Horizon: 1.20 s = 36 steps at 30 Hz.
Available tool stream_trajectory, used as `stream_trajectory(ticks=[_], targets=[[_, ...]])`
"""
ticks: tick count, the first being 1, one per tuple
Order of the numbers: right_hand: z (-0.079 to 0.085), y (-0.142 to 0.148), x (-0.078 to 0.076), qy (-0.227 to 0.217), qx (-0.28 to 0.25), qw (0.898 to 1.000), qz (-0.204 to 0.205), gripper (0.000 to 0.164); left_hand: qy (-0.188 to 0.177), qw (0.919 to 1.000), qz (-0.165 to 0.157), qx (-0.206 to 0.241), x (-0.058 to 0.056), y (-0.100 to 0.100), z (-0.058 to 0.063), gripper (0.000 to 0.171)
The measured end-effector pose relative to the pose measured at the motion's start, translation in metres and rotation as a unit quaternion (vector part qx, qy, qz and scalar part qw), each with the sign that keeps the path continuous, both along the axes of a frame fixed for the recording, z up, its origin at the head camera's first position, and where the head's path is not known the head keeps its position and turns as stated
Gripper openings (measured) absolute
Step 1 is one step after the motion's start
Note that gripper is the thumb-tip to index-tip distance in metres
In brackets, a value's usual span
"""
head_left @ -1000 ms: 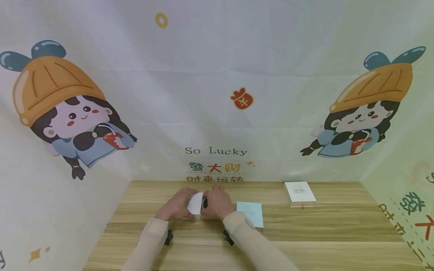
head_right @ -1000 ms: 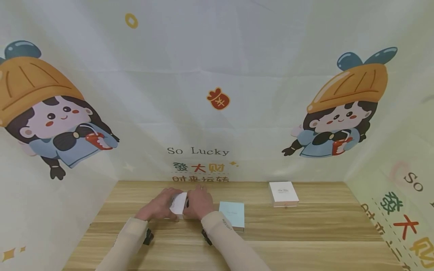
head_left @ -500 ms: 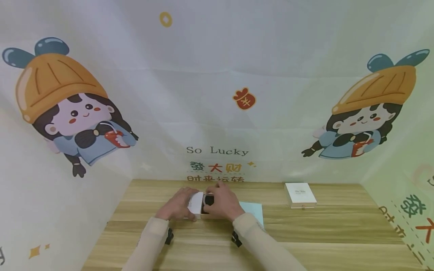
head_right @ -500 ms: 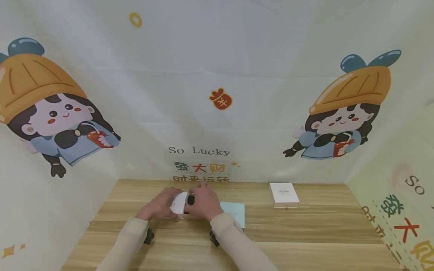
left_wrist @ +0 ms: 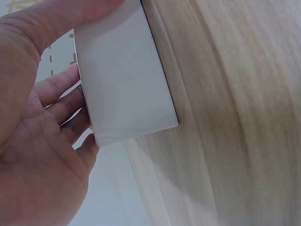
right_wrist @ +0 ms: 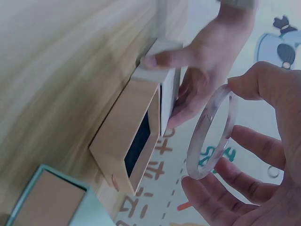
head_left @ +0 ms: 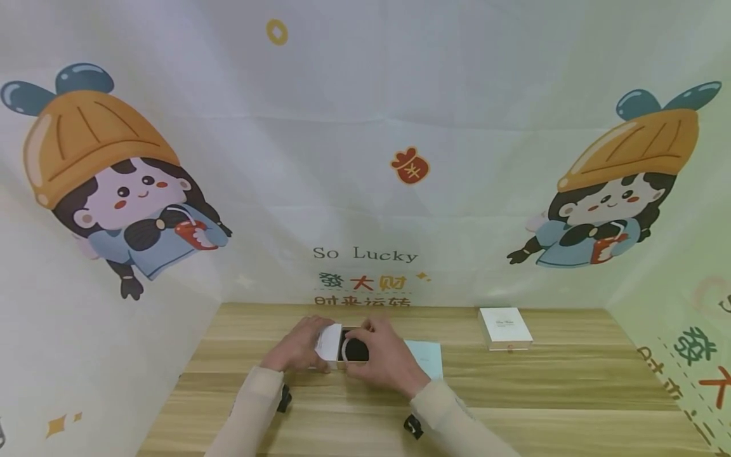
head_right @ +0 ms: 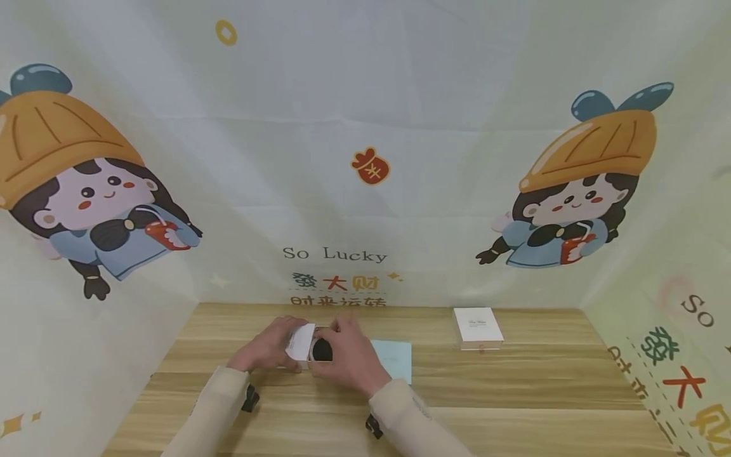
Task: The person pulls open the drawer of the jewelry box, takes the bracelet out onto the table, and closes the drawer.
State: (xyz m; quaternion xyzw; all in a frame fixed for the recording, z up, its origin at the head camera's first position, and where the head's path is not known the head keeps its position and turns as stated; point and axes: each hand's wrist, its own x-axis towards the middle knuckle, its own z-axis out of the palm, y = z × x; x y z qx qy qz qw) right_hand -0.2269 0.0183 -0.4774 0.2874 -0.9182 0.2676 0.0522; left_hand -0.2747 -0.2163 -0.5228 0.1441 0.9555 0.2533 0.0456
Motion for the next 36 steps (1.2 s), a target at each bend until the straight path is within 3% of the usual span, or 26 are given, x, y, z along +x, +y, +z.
stream_trajectory(ticks=[10,17,20,26,36], targets=[[-0.005,-0.001,0.04,0.002,-0.02,0.996,0.088,0.046,0.001,1.0,-0.002,0.001,-0.002,0.0,-0.002,0.097],[-0.021,-0.009,0.065,0.051,0.013,0.987,0.154,0.044,0.003,1.0,0.002,-0.002,0.0,0.001,-0.002,0.097],[-0.029,-0.012,0.074,0.032,0.025,0.983,0.179,0.04,0.004,1.0,0.007,-0.002,0.0,0.001,-0.003,0.098],[-0.04,-0.017,0.082,-0.061,0.057,0.976,0.199,0.043,-0.001,1.0,0.008,0.006,0.0,0.001,-0.003,0.097],[-0.053,-0.023,0.089,-0.023,0.159,0.964,0.213,0.033,-0.011,0.9998,0.014,0.006,0.0,0.001,-0.003,0.098]])
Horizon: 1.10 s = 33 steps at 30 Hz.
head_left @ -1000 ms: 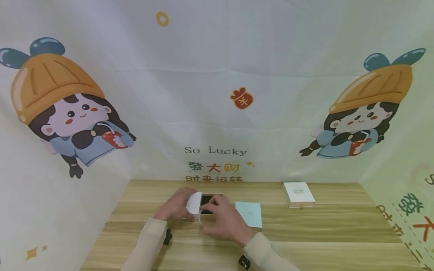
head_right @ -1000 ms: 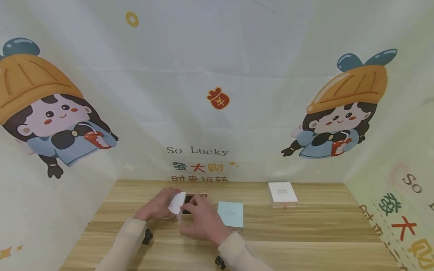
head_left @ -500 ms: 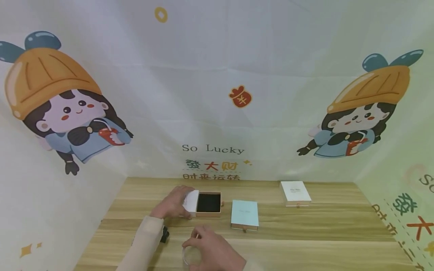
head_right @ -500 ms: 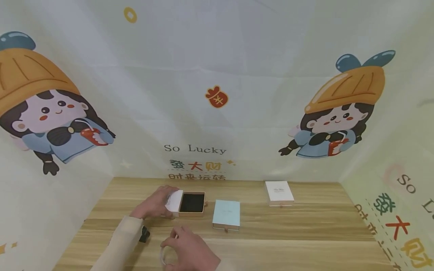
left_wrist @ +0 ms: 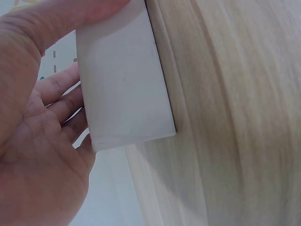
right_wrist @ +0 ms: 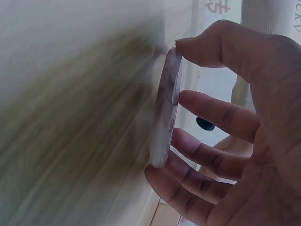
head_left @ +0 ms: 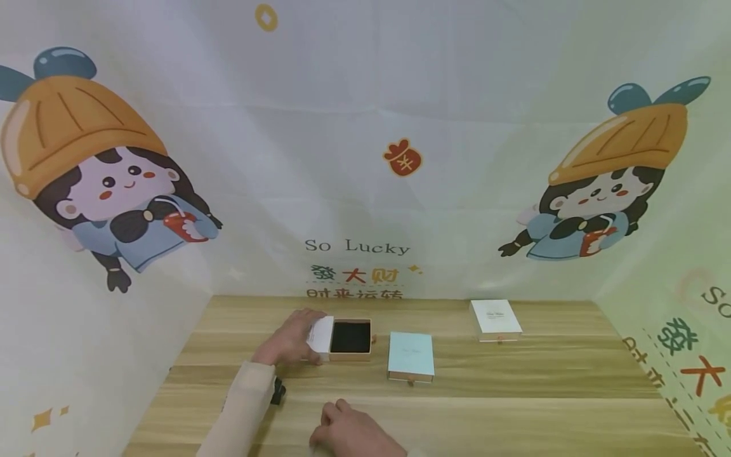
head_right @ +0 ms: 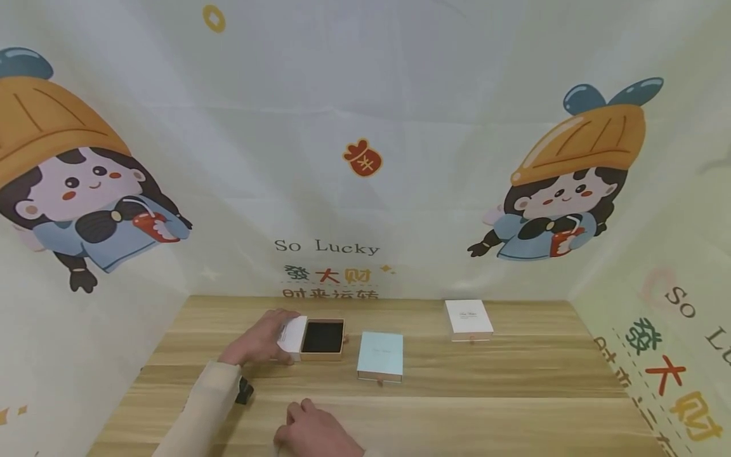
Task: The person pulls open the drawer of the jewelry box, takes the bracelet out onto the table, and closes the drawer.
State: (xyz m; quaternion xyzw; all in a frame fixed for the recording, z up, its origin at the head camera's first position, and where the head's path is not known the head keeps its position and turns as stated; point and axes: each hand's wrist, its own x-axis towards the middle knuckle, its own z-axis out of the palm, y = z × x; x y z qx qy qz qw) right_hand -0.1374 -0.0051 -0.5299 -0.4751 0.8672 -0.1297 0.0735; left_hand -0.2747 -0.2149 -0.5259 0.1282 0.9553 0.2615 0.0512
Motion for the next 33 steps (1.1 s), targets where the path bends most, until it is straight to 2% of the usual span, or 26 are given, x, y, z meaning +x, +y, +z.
stream_trajectory(ticks=[5,11,19,24,28,33], targets=[[-0.005,-0.002,0.0,-0.02,-0.014,1.0,0.016,0.03,0.001,1.0,-0.001,0.004,-0.001,0.0,0.001,0.098],[-0.001,-0.002,0.001,-0.069,-0.025,0.997,0.002,0.029,0.002,1.0,-0.001,0.001,-0.001,0.001,0.001,0.098],[0.002,-0.001,0.0,-0.081,-0.039,0.996,0.003,0.03,0.002,1.0,0.001,0.005,0.001,0.0,0.001,0.098],[0.008,0.003,-0.005,-0.074,-0.062,0.995,0.015,0.036,0.002,1.0,0.002,0.002,0.001,-0.001,0.001,0.098],[0.016,0.007,-0.01,-0.046,-0.061,0.997,0.022,0.046,0.004,1.0,-0.002,0.001,0.001,-0.001,0.0,0.098],[0.023,0.011,-0.012,-0.012,-0.07,0.997,0.007,0.045,0.004,1.0,-0.004,0.005,0.0,-0.001,-0.001,0.099]])
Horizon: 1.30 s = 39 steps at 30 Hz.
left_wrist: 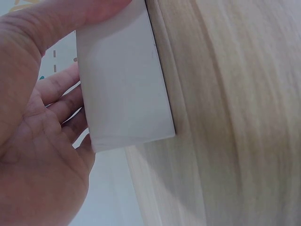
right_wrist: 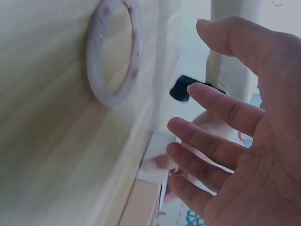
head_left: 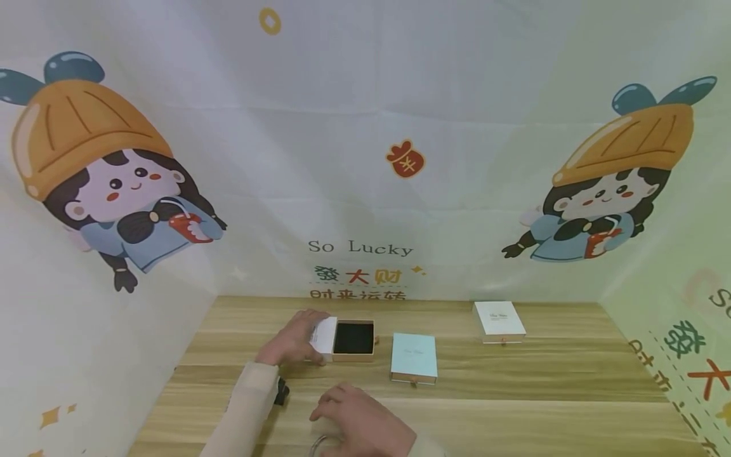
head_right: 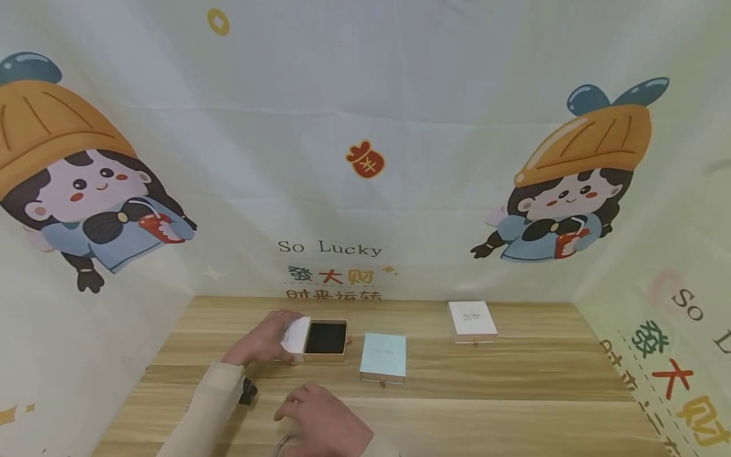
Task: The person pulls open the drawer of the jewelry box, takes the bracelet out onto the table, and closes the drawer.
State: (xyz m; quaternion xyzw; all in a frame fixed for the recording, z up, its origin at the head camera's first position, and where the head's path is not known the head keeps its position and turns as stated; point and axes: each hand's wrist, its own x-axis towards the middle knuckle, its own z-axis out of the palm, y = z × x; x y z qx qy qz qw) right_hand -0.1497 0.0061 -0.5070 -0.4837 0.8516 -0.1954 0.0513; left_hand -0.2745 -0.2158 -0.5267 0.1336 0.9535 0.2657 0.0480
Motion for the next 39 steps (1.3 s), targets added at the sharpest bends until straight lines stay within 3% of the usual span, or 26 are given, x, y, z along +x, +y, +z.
stream_trajectory(ticks=[7,14,23,33,39], targets=[[0.011,0.005,-0.014,-0.033,0.003,0.998,-0.049,0.048,0.001,1.0,-0.001,-0.004,-0.001,-0.002,-0.002,0.099],[0.028,0.008,-0.038,-0.018,-0.006,0.997,-0.073,0.049,0.004,1.0,0.0,-0.008,-0.001,-0.003,-0.004,0.097],[0.044,0.019,-0.062,-0.065,-0.045,0.99,-0.116,0.054,0.002,1.0,-0.004,0.0,0.0,-0.002,-0.002,0.098],[0.049,0.027,-0.091,-0.102,-0.085,0.977,-0.166,0.068,0.006,1.0,-0.003,0.001,0.001,-0.002,-0.001,0.096],[0.047,0.033,-0.104,-0.163,-0.108,0.959,-0.207,0.076,0.01,0.9999,-0.005,0.0,0.001,-0.001,0.0,0.098]])
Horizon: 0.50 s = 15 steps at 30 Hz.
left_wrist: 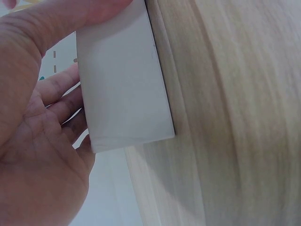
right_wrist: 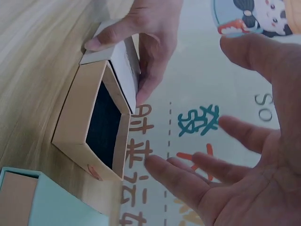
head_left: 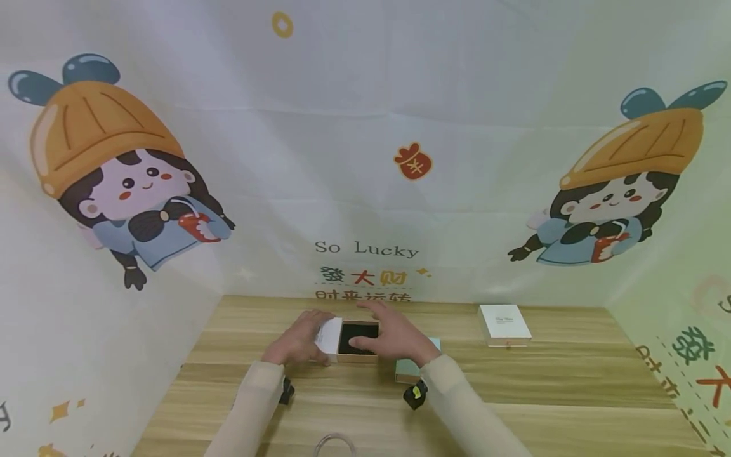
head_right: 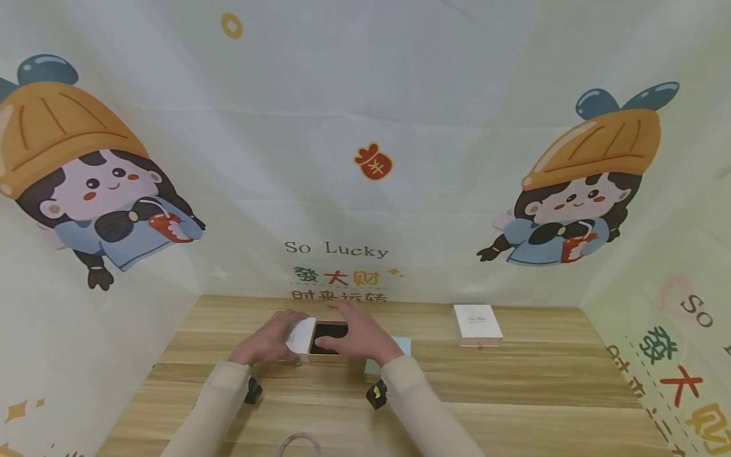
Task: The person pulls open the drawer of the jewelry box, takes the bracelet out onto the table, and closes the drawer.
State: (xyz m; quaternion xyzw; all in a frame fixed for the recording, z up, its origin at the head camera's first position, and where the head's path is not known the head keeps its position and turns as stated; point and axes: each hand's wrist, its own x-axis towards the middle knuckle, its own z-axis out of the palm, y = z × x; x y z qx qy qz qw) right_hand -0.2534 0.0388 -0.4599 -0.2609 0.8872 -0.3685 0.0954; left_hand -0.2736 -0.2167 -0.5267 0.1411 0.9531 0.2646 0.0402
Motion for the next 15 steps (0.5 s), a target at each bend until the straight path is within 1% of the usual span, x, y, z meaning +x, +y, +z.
stream_trajectory(ticks=[5,8,11,13,15], targets=[[-0.006,0.006,-0.012,-0.065,-0.028,0.996,-0.051,0.074,-0.008,0.9999,0.006,0.005,0.0,0.001,0.001,0.098],[-0.011,0.009,-0.021,-0.11,-0.051,0.989,-0.088,0.073,-0.012,0.9999,0.007,0.006,0.0,0.002,0.001,0.098],[-0.015,0.009,-0.028,-0.161,-0.074,0.977,-0.117,0.073,-0.014,0.9998,0.01,0.005,0.0,0.001,0.0,0.098],[-0.016,0.009,-0.032,-0.184,-0.077,0.972,-0.126,0.072,-0.02,0.9997,0.014,0.007,0.0,0.001,0.0,0.099],[-0.016,0.009,-0.035,-0.195,-0.079,0.969,-0.126,0.068,-0.02,0.9997,0.015,0.007,0.0,0.001,0.0,0.099]])
